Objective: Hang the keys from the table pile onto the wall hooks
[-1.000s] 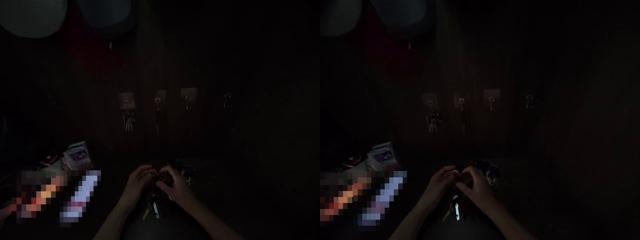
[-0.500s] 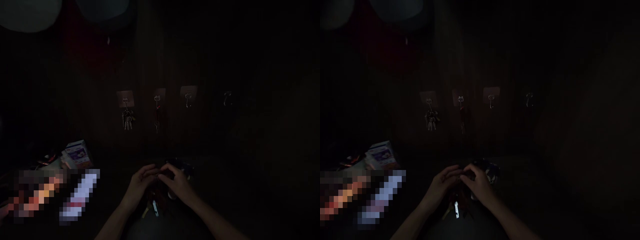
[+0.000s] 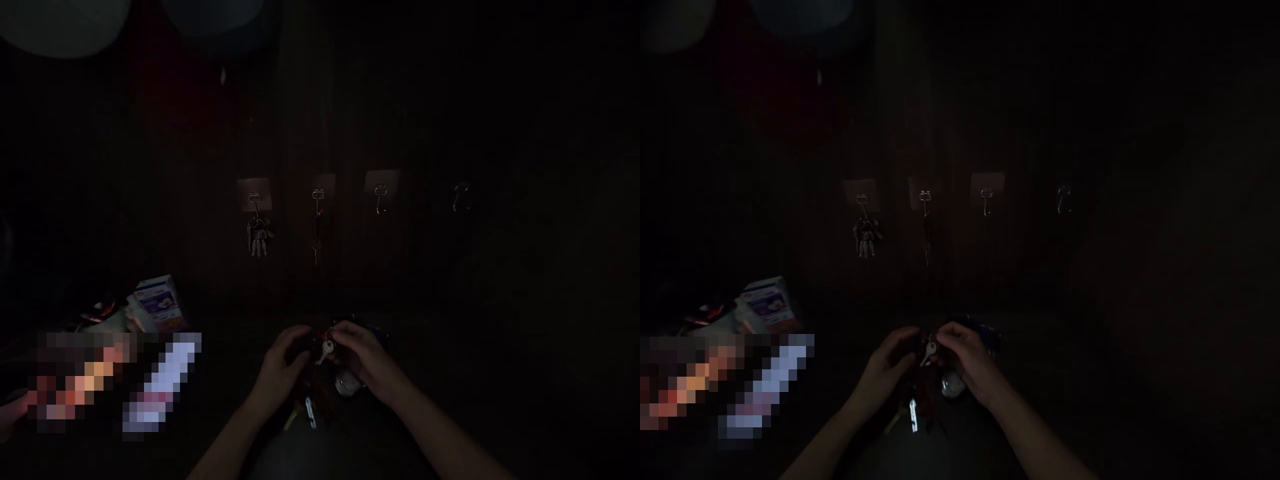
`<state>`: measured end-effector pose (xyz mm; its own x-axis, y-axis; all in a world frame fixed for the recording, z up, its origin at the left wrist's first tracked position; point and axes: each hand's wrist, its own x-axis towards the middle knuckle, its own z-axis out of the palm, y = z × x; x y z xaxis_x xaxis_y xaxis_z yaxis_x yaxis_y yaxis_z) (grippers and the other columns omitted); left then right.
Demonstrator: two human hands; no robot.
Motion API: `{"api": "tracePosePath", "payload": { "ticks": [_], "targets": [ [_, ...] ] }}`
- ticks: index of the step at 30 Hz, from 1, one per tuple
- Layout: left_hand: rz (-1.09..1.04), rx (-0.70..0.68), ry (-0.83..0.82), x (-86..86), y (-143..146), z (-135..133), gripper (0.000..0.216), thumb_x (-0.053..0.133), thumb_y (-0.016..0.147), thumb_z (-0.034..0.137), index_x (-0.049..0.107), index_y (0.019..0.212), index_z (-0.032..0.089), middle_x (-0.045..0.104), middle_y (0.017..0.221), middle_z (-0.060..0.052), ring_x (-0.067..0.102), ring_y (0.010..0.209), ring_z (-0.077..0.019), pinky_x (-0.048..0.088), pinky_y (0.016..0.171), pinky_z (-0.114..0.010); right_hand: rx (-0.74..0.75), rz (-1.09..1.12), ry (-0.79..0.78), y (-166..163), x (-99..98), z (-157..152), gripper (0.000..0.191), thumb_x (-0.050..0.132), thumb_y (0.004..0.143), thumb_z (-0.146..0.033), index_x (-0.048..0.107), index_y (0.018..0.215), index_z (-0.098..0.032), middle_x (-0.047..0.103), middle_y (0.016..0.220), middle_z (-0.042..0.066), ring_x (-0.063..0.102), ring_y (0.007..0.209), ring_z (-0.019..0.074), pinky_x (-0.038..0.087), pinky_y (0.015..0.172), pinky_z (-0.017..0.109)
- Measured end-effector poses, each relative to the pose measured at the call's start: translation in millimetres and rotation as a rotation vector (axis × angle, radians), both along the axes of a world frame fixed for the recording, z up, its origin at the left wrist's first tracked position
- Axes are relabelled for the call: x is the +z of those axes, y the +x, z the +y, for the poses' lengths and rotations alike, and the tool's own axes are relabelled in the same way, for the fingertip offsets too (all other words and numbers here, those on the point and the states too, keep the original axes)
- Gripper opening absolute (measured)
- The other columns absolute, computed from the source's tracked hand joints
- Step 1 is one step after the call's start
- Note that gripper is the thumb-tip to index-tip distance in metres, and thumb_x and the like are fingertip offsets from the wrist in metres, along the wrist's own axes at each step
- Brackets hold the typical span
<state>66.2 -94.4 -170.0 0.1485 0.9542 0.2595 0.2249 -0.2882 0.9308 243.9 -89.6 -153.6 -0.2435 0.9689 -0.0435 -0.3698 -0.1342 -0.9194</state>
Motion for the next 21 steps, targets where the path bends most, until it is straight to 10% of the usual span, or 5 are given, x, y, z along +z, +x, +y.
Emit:
{"api": "tracePosePath", "payload": {
  "ticks": [10,21],
  "targets": [
    [0.089,-0.172,-0.068,-3.9,6,-7,0.028,0.055,0.076,0.018,0.064,0.103,0.023,0.069,0.101,-0.001,0.062,0.095,-0.0194,0.046,0.085,-0.028,0.199,0.122,0.054,2,16.1,-14,0.015,0.06,0.076,-0.031,0.05,0.075,-0.019,0.066,0.073,0.002,0.06,0.063,0.014,0.043,0.059,0.026],
    [-0.068,0.099,-0.055,14.8,-6,-3,0.031,0.06,0.075,0.035,0.064,0.102,0.019,0.07,0.097,-0.004,0.063,0.093,-0.0217,0.049,0.083,-0.031,0.014,0.25,0.075,16,28.6,-1,0.012,0.062,0.075,-0.027,0.052,0.078,-0.022,0.062,0.065,-0.002,0.053,0.049,0.01,0.04,0.048,0.023]
  ]
}}
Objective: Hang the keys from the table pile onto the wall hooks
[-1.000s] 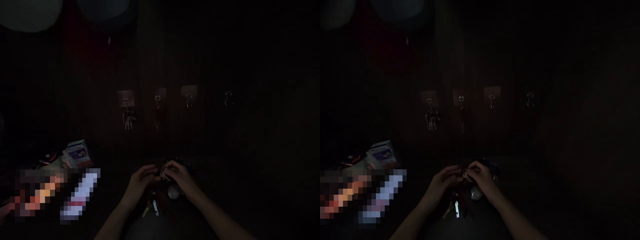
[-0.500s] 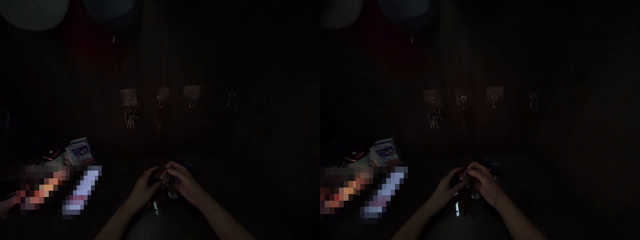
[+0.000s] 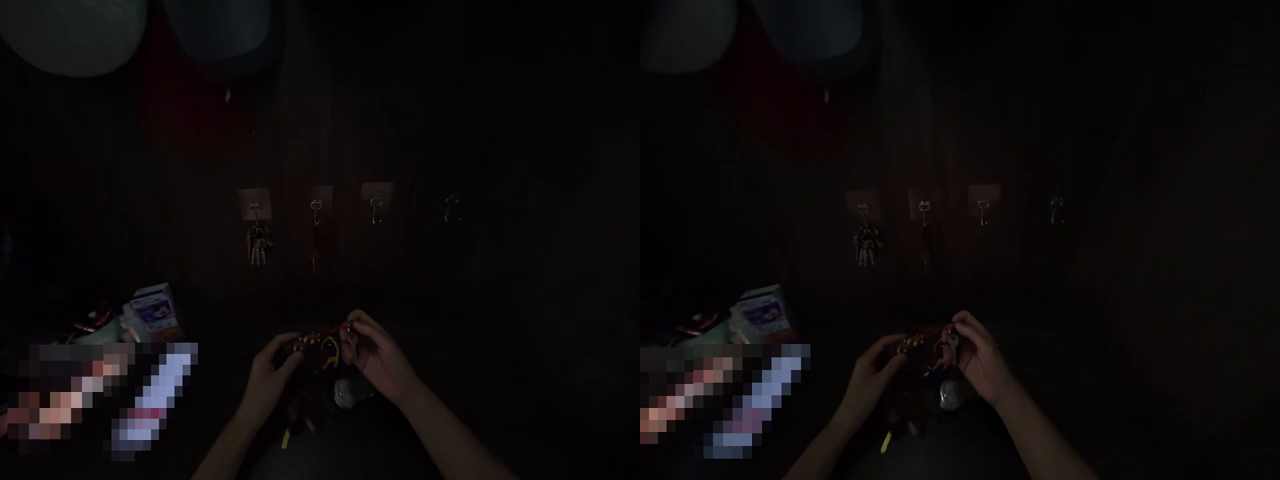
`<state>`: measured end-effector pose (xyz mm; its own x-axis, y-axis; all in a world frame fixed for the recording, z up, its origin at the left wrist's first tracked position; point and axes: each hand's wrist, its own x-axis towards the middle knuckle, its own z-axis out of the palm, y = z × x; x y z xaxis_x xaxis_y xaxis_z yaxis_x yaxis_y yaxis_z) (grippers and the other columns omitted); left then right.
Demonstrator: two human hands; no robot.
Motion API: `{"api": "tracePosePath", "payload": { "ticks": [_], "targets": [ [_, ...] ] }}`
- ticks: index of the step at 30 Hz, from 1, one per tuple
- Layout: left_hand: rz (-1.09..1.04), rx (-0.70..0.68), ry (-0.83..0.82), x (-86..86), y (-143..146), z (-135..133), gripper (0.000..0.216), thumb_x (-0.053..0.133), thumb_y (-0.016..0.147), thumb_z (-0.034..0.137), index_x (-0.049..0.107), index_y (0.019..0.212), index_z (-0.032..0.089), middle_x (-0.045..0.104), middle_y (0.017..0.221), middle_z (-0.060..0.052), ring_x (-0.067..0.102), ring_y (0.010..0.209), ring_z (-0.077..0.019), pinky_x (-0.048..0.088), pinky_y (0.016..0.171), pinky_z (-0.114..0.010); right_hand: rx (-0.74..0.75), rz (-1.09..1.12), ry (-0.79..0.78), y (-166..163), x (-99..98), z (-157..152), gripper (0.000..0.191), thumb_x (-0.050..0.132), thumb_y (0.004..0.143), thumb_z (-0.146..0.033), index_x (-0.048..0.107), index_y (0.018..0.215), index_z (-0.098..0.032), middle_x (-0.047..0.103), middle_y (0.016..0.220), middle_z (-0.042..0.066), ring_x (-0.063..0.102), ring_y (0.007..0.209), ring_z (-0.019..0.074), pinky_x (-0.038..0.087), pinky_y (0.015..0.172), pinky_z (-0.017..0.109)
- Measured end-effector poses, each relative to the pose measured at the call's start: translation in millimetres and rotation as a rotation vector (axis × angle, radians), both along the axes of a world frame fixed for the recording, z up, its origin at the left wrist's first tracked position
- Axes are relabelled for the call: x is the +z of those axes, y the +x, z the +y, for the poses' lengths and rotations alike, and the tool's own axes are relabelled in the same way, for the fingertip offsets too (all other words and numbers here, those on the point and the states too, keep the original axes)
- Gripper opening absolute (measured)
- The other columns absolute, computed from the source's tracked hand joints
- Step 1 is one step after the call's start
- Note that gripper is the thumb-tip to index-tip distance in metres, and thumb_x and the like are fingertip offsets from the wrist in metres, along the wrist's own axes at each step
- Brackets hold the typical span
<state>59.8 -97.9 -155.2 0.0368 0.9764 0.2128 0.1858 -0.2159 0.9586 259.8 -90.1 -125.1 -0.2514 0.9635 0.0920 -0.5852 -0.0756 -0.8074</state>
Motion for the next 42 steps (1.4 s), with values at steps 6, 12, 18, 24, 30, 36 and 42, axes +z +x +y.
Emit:
{"api": "tracePosePath", "payload": {
  "ticks": [6,12,18,24,30,36,42],
  "targets": [
    [0.024,0.033,0.034,-4.8,-8,8,0.031,0.059,0.075,0.034,0.065,0.103,0.021,0.069,0.106,-0.004,0.061,0.102,-0.024,0.045,0.092,-0.037,-0.07,-0.142,0.114,3,39.2,21,0.012,0.063,0.077,-0.026,0.053,0.076,-0.02,0.066,0.073,0.0,0.049,0.049,0.0063,0.037,0.048,0.019],
    [-0.042,0.051,-0.018,-7.6,-9,11,0.036,0.06,0.075,0.039,0.063,0.106,0.02,0.07,0.099,-0.004,0.063,0.092,-0.0221,0.049,0.08,-0.031,-0.047,-0.265,0.266,-8,91.3,41,0.012,0.063,0.077,-0.025,0.053,0.075,-0.018,0.069,0.078,0.003,0.051,0.051,0.0061,0.039,0.05,0.02],
    [-0.136,0.115,-0.057,-5.4,-7,8,0.047,0.059,0.075,0.045,0.059,0.114,0.018,0.067,0.081,0.0,0.06,0.07,-0.0149,0.048,0.068,-0.025,-0.026,-0.367,0.386,-23,131.7,58,0.011,0.063,0.076,-0.024,0.054,0.076,-0.018,0.07,0.081,0.003,0.055,0.052,0.007,0.04,0.048,0.019],
    [-0.199,0.083,-0.073,-6.4,-3,8,0.05,0.06,0.072,0.048,0.059,0.114,0.021,0.063,0.077,0.001,0.058,0.067,-0.0134,0.048,0.064,-0.024,-0.077,-0.419,0.426,-30,164.5,83,0.009,0.061,0.075,-0.021,0.053,0.073,-0.018,0.071,0.081,0.004,0.058,0.053,0.0083,0.039,0.045,0.018],
    [-0.108,0.03,-0.062,-11.4,-3,9,0.049,0.058,0.074,0.048,0.059,0.114,0.021,0.06,0.077,0.001,0.055,0.066,-0.0128,0.045,0.062,-0.023,-0.17,-0.374,0.421,-20,172.9,99,0.009,0.06,0.074,-0.019,0.052,0.072,-0.019,0.073,0.083,0.004,0.053,0.045,0.0054,0.036,0.041,0.017],
    [-0.062,-0.011,-0.066,-16.2,-3,11,0.044,0.054,0.077,0.042,0.056,0.115,0.02,0.06,0.078,0.001,0.056,0.067,-0.0133,0.044,0.063,-0.023,-0.367,-0.244,0.37,-13,156.7,92,0.01,0.062,0.069,-0.019,0.053,0.07,-0.019,0.071,0.076,0.0,0.051,0.044,0.005,0.037,0.04,0.016],
    [-0.019,-0.051,-0.092,-16.3,2,7,0.043,0.055,0.076,0.042,0.058,0.112,0.02,0.06,0.075,0.001,0.055,0.064,-0.0128,0.044,0.061,-0.023,-0.491,-0.213,0.275,-11,115.7,94,0.015,0.067,0.064,-0.026,0.055,0.069,-0.019,0.069,0.075,-0.002,0.051,0.043,0.0046,0.036,0.039,0.017]
  ]
}}
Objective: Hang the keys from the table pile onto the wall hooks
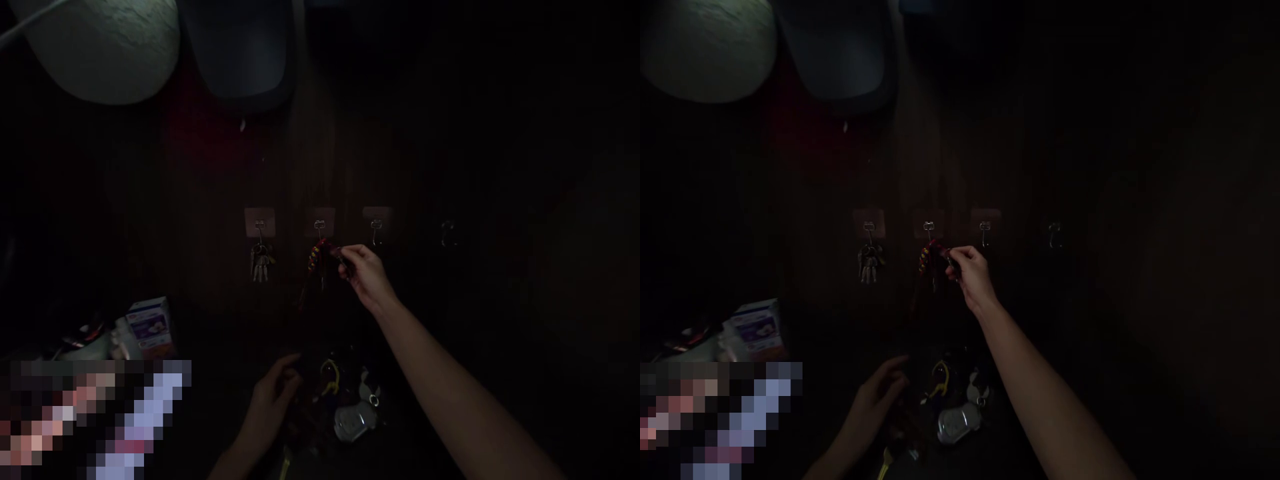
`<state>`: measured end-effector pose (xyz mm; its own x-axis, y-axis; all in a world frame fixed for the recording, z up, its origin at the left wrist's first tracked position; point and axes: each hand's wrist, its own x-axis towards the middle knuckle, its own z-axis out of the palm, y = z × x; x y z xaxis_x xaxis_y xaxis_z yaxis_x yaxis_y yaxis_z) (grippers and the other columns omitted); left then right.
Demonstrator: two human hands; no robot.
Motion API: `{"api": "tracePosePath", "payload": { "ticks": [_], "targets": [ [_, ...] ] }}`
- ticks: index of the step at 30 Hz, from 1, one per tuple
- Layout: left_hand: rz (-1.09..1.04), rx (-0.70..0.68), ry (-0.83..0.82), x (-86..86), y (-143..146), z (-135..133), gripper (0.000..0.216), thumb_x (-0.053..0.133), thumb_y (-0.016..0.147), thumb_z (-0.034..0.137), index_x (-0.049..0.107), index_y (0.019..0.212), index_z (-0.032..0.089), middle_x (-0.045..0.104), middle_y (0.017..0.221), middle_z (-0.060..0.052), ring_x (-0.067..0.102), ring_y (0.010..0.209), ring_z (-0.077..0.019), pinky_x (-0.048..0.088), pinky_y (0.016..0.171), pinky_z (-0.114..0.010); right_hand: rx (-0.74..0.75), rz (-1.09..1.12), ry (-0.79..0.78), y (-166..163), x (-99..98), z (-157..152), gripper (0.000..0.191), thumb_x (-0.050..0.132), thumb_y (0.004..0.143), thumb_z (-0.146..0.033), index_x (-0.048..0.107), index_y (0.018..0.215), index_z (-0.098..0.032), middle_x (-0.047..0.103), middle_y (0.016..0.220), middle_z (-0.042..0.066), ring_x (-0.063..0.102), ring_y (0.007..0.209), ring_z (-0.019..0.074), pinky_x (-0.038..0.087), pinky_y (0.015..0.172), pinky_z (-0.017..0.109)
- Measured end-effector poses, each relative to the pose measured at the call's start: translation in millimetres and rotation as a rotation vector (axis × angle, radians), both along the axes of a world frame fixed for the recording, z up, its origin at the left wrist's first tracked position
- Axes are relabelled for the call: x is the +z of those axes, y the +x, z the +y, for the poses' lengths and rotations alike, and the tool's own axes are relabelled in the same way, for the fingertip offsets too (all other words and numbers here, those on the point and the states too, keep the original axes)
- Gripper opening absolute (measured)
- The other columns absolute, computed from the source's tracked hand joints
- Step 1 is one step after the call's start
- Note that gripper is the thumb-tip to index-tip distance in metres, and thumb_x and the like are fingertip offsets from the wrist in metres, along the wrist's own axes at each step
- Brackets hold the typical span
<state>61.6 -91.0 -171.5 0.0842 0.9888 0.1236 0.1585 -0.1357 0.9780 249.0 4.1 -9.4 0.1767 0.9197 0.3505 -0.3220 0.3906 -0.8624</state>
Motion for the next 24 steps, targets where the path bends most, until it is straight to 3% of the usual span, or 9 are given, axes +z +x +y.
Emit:
{"api": "tracePosePath", "payload": {
  "ticks": [8,16,24],
  "targets": [
    [0.097,-0.074,0.044,-7.2,0,1,0.035,0.051,0.08,0.036,0.059,0.111,0.022,0.063,0.074,0.001,0.058,0.065,-0.0134,0.044,0.061,-0.022,0.001,-0.12,-0.028,-6,-39.6,2,0.023,0.07,0.063,-0.034,0.061,0.077,-0.019,0.061,0.062,-0.004,0.052,0.046,0.007,0.037,0.042,0.019],
    [0.166,-0.098,0.073,-10.0,-2,2,0.033,0.05,0.082,0.033,0.061,0.11,0.023,0.067,0.08,-0.001,0.062,0.073,-0.0152,0.046,0.068,-0.023,0.013,-0.045,-0.054,-12,-71.5,2,0.026,0.071,0.062,-0.034,0.064,0.083,-0.019,0.063,0.074,0.0,0.059,0.061,0.0103,0.04,0.048,0.02],
    [0.217,-0.108,0.103,-15.2,-5,4,0.03,0.049,0.083,0.031,0.062,0.109,0.023,0.069,0.087,-0.001,0.064,0.083,-0.0172,0.045,0.075,-0.024,0.066,-0.011,-0.186,-1,-102.1,-9,0.023,0.069,0.064,-0.031,0.065,0.084,-0.019,0.068,0.085,0.004,0.06,0.064,0.0101,0.044,0.052,0.02]
  ]
}}
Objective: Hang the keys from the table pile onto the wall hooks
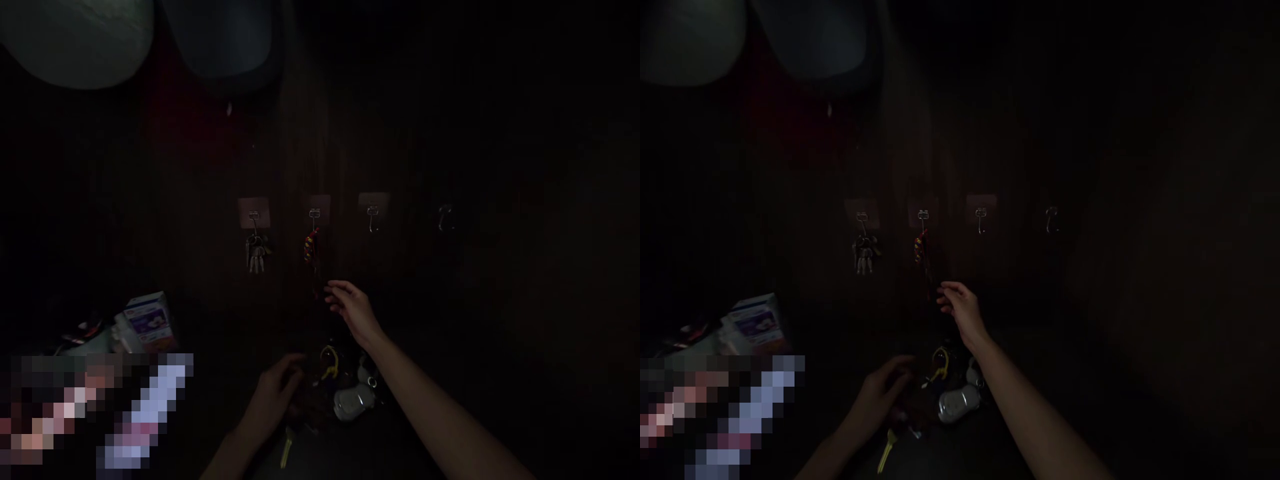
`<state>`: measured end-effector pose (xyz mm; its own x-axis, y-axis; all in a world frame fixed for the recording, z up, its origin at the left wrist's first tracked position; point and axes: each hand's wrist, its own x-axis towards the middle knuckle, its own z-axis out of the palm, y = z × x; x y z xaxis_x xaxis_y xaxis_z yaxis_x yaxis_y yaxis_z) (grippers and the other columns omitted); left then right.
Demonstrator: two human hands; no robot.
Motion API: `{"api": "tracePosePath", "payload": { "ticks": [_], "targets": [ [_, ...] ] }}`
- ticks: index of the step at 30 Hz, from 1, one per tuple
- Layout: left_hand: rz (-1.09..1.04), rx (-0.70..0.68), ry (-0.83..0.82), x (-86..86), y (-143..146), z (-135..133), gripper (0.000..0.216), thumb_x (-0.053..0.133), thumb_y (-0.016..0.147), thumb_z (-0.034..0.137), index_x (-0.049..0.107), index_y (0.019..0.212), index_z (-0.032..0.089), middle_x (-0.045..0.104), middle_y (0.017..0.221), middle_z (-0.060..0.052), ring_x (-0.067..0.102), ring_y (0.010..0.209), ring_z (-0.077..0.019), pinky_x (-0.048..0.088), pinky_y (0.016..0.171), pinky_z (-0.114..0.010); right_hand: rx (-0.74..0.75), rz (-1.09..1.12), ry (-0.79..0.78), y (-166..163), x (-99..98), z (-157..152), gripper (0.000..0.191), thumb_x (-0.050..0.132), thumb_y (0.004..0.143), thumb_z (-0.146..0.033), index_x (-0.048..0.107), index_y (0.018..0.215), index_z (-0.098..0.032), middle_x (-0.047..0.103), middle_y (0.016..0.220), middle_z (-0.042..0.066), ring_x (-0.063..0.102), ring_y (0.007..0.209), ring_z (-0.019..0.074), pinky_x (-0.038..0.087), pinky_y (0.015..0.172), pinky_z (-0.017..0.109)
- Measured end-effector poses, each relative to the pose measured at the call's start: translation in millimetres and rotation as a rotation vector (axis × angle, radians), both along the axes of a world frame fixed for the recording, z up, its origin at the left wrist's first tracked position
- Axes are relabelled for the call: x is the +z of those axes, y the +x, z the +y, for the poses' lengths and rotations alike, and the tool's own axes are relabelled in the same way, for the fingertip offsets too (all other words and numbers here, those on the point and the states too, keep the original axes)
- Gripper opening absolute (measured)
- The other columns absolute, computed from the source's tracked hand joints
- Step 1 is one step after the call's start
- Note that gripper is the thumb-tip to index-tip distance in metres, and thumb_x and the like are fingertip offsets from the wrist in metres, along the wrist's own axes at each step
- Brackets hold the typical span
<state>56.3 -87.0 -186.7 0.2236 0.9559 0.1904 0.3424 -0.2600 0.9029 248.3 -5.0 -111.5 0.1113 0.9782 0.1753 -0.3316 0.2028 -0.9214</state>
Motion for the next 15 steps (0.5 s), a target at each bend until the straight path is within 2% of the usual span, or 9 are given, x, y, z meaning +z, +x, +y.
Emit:
{"api": "tracePosePath", "payload": {
  "ticks": [8,11,15],
  "targets": [
    [0.046,0.013,0.039,0.3,-4,2,0.029,0.048,0.083,0.03,0.061,0.108,0.023,0.069,0.087,-0.002,0.064,0.085,-0.0174,0.046,0.078,-0.026,-0.012,-0.18,-0.069,16,-26.4,-25,0.019,0.066,0.066,-0.029,0.066,0.082,-0.019,0.068,0.088,0.005,0.061,0.065,0.012,0.046,0.053,0.022],
    [0.071,0.02,0.06,1.2,-6,3,0.03,0.047,0.083,0.031,0.06,0.109,0.023,0.069,0.093,-0.002,0.064,0.089,-0.0183,0.046,0.081,-0.028,0.001,-0.27,-0.081,19,-33.2,-34,0.019,0.065,0.067,-0.03,0.065,0.083,-0.02,0.068,0.086,0.004,0.062,0.065,0.0134,0.046,0.055,0.025],
    [0.096,0.023,0.067,3.1,-8,3,0.03,0.047,0.082,0.029,0.06,0.108,0.022,0.069,0.098,-0.003,0.063,0.092,-0.019,0.046,0.083,-0.03,0.028,-0.423,-0.042,22,-42.3,-44,0.018,0.061,0.069,-0.027,0.063,0.086,-0.021,0.068,0.087,0.003,0.063,0.068,0.0152,0.049,0.064,0.03]
  ]
}}
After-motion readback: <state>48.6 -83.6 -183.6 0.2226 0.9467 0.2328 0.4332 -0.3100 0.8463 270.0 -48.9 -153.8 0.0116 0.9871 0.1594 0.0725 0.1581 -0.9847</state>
